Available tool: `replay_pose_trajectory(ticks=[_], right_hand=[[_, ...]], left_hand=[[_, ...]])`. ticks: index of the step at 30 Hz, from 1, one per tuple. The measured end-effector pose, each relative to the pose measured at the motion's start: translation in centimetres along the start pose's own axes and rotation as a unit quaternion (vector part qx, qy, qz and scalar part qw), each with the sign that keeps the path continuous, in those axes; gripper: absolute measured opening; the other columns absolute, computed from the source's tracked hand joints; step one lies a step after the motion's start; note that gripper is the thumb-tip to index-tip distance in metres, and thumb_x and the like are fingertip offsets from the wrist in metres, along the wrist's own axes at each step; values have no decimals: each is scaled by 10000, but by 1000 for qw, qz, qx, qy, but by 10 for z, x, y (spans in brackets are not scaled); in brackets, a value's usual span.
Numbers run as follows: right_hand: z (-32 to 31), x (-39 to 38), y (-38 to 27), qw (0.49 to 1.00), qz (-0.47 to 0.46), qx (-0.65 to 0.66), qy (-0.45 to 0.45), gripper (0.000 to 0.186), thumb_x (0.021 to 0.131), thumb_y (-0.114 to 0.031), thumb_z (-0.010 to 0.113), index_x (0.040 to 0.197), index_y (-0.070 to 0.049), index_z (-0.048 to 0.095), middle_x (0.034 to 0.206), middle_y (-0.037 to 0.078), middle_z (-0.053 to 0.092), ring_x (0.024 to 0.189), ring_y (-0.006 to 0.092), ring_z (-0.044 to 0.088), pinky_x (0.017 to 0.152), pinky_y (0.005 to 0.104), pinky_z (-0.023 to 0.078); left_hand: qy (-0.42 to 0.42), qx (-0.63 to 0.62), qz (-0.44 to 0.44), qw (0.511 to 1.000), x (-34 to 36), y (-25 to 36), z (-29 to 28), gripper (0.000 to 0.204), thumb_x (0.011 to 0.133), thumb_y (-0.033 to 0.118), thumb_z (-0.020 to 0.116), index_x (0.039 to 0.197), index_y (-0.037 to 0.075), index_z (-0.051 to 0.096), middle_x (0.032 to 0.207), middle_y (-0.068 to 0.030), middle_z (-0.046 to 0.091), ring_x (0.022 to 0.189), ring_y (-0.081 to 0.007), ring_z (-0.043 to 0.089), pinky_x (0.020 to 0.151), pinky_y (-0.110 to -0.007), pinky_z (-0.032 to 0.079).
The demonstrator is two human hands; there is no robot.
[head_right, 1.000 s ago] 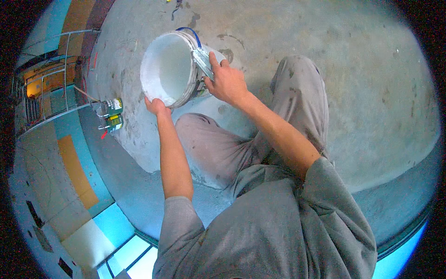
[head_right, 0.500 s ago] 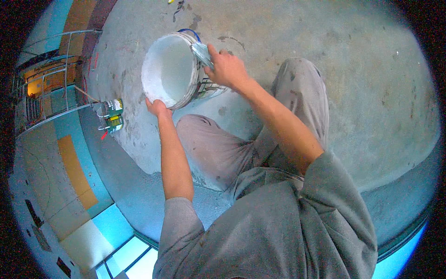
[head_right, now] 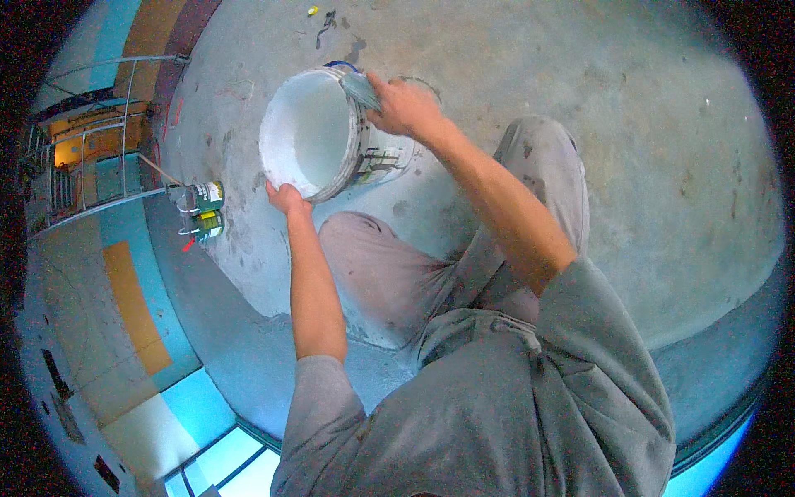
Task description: The recorder prepares a bucket of white substance (likely paint or plaster), puts on a glove, and mixes it with a scraper.
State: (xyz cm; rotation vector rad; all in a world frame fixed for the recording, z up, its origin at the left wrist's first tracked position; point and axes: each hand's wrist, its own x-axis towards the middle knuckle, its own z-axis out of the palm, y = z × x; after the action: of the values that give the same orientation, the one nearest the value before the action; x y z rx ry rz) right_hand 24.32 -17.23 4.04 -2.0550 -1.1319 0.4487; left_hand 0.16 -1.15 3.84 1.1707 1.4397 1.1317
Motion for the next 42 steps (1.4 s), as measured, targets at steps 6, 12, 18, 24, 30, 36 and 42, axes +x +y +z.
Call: replay_pose_trajectory(ticks=[6, 12, 18, 24, 30, 36, 42], right_hand=[[-2, -4, 1, 998, -56, -30, -11, 635, 791, -348, 587, 1333, -108, 360, 971, 235, 591, 855, 394, 606, 743, 473, 495], [-9, -62, 11, 996, -54, 63, -27, 664, 796, -346, 582, 1369, -131, 324, 945, 213, 583, 821, 399, 600, 722, 476, 489], [-9, -85, -26, 998, -22, 20, -58, 667, 802, -339, 572, 1383, -143, 309, 962, 209, 568, 774, 388, 611, 662, 469, 508], [-15, -56, -18, 997, -62, -20, -33, 656, 812, -306, 580, 1391, -149, 313, 937, 172, 572, 795, 350, 604, 683, 443, 492], [-26, -51, -31, 981, -122, -81, -129, 638, 807, -306, 583, 1373, -131, 346, 958, 162, 590, 862, 359, 604, 739, 435, 489], [-30, 0, -13, 994, -29, -20, -106, 618, 808, -306, 576, 1356, -98, 379, 1058, 192, 594, 933, 360, 594, 768, 438, 479], [22, -65, -7, 876, 113, 454, -113, 447, 912, -329, 460, 1258, -47, 435, 966, 101, 606, 742, 217, 590, 648, 371, 477]], left_hand=[[12, 37, 14, 999, 6, -4, -8, 582, 781, -113, 303, 1353, -6, 326, 1262, -197, 477, 1093, -317, 530, 906, -407, 474], [33, 57, -18, 998, 0, 0, -4, 614, 753, -122, 307, 1360, -27, 312, 1302, -213, 449, 1130, -314, 505, 944, -387, 436], [18, 12, 8, 1000, 9, -7, -12, 629, 752, -127, 308, 1372, -29, 283, 1323, -213, 427, 1155, -318, 484, 960, -388, 425], [2, 8, 16, 1000, -2, -1, -1, 638, 738, -142, 307, 1367, -41, 279, 1306, -216, 436, 1147, -320, 490, 962, -387, 426], [12, 1, 16, 1000, -3, 3, -9, 633, 738, -140, 307, 1363, -44, 280, 1309, -210, 434, 1155, -313, 486, 966, -379, 424], [18, 21, 20, 999, 3, -5, -5, 628, 747, -131, 303, 1366, -29, 286, 1322, -196, 428, 1162, -308, 480, 962, -394, 430], [12, 4, -1, 1000, 5, -2, -13, 626, 757, -117, 285, 1374, -12, 282, 1334, -198, 413, 1165, -311, 477, 954, -402, 440]])
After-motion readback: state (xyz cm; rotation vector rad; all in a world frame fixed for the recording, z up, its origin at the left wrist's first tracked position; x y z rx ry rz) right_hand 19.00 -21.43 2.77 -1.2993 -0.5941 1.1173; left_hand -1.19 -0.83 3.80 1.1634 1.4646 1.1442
